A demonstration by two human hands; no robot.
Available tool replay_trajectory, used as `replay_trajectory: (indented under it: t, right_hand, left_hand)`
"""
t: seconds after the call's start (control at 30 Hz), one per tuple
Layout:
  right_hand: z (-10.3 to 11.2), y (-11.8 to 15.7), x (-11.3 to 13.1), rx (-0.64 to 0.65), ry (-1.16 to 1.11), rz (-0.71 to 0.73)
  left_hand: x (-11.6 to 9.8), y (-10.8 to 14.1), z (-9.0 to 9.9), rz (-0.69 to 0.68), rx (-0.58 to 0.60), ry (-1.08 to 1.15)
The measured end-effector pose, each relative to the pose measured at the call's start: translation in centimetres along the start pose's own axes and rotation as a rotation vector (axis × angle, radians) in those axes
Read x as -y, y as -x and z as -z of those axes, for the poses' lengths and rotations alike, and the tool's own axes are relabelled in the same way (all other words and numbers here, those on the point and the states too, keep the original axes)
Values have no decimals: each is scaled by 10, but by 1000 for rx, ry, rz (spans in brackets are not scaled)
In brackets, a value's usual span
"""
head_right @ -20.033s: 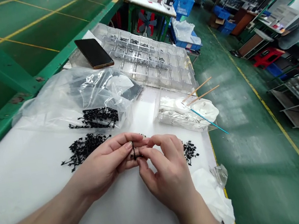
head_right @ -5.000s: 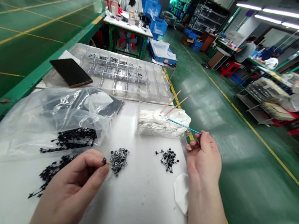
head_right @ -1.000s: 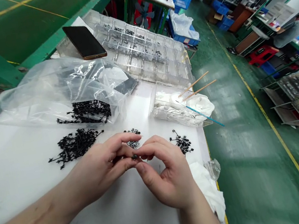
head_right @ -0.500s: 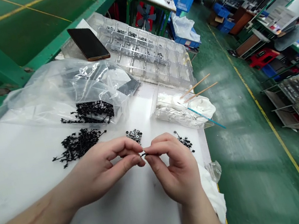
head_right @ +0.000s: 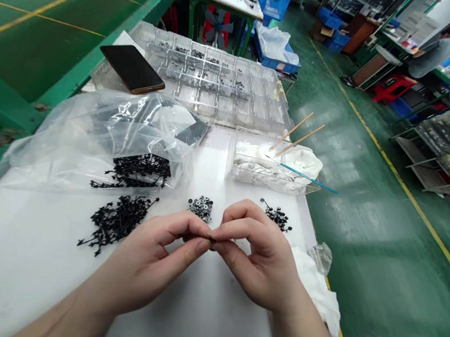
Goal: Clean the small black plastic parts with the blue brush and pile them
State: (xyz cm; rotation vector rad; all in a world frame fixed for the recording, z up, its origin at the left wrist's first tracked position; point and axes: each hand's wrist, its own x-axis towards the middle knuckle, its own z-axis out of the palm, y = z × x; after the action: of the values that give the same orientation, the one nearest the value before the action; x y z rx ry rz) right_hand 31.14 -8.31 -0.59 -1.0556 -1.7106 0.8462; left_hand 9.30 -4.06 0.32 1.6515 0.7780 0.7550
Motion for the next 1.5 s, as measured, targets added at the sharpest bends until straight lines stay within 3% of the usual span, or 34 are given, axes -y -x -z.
replay_trajectory:
  t: [0.1, 0.2, 0.3, 0.37, 0.43, 0.53, 0.67, 0.93, 1.13, 1.33, 1.4, 1.5]
  right_hand:
    - [-1, -3, 0, -145, -34, -14]
    - [12, -9, -6, -607, -57, -11]
    - [42, -14, -17, -1062, -19, -5]
    - [66, -12, -28, -1272, -18, -64]
    - [87, -9, -39, -1393, -105, -220]
    - [102, -6, -56, -1341, -312, -478]
    - [103, -9, -69, -1202, -480, -582]
    - [99, -11, -51, -1232, -529, -415]
    - [79, -12, -28, -988, -728, -283]
    - [50, -12, -12, -868, -700, -232]
    - [49, -12, -12, -885, -635, -199]
    - [57, -13, -20, -1071, -317, -122]
  left_hand:
    - [1, 1, 0, 15, -20, -19]
    - [1, 2, 0, 46, -47, -21]
    - [1, 1, 0, 56, -58, -22]
    - [1, 1, 0, 46, -49, -17]
    - [2, 0, 0, 27, -41, -12]
    - [3, 1, -1, 26, -34, -15]
    - [3, 1, -1, 74, -19, -29]
    - [3, 1, -3, 5, -116, -25]
    - [1, 3, -3, 11, -206, -23]
    - [-1, 2, -1, 48, -284, 15]
    - [-1, 2, -1, 43, -302, 17]
    - [0, 2, -1, 42, -303, 13]
